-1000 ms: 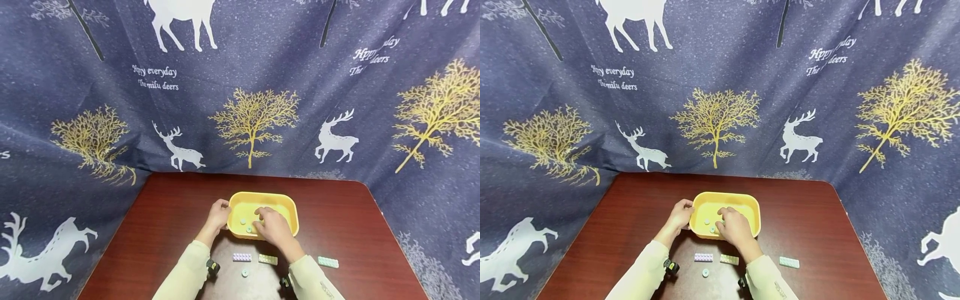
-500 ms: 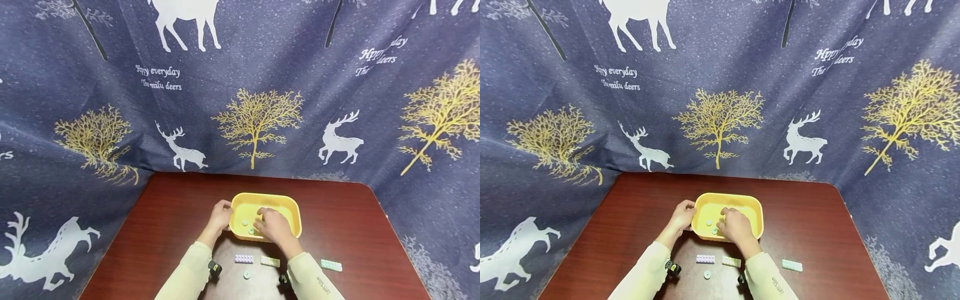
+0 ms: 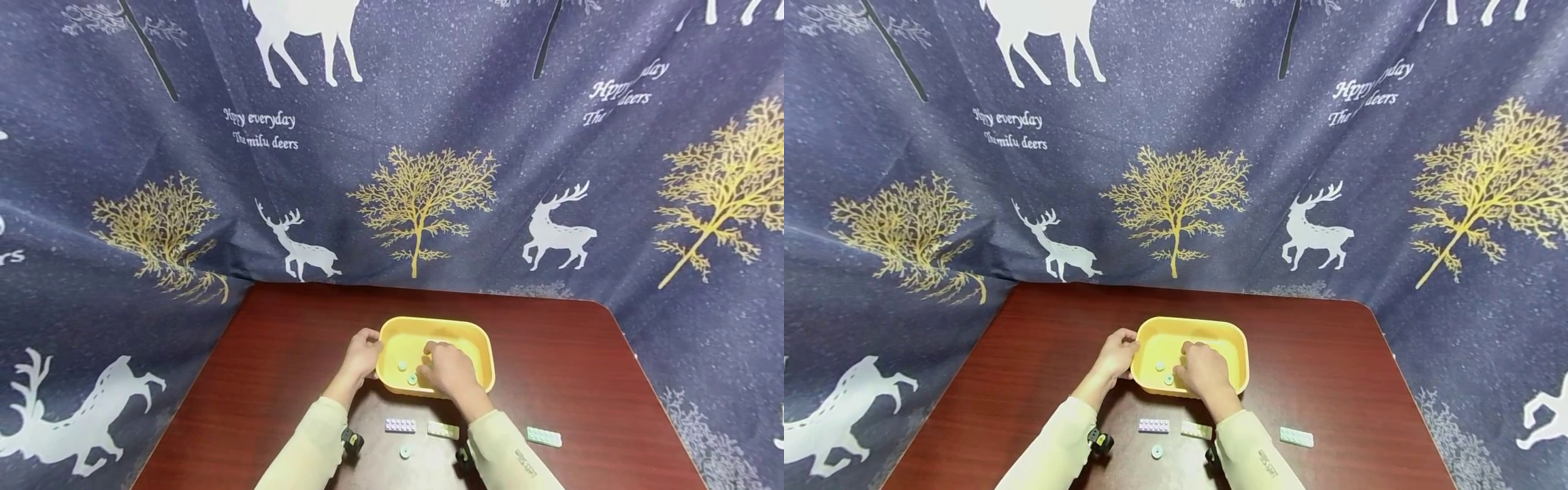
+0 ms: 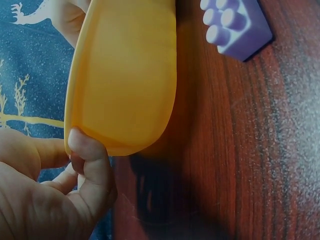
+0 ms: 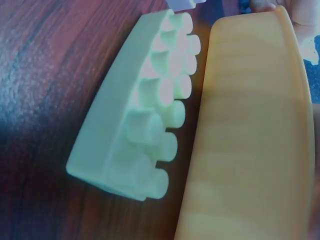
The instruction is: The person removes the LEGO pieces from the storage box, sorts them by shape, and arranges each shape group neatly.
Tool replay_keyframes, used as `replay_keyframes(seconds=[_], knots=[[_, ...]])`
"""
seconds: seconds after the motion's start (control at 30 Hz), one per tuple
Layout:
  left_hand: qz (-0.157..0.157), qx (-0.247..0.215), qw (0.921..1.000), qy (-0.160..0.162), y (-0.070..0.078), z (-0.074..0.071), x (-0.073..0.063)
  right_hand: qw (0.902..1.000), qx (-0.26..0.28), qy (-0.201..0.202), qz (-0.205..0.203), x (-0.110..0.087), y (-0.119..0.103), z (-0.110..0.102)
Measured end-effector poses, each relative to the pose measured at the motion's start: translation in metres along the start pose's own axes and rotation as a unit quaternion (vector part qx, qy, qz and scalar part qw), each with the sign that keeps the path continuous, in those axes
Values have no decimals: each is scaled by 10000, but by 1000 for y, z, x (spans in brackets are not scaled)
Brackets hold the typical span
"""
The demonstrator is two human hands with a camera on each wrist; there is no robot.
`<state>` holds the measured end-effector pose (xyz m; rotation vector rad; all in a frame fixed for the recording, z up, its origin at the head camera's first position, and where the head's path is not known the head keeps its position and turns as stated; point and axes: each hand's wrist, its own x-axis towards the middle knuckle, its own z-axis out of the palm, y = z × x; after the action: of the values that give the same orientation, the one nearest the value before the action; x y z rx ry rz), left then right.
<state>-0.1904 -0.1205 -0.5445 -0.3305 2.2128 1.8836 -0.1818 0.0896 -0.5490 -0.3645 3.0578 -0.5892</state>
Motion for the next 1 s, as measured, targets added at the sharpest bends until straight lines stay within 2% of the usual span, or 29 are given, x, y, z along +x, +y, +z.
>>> replay_keyframes(seconds=[0.5,1.0], knots=[[48,48,10000,14,1,0,-3,9993,-209,-254,183,3,2,1],[31,8,10000,-8,1,1,-3,9991,-364,140,140,-2,2,-1]])
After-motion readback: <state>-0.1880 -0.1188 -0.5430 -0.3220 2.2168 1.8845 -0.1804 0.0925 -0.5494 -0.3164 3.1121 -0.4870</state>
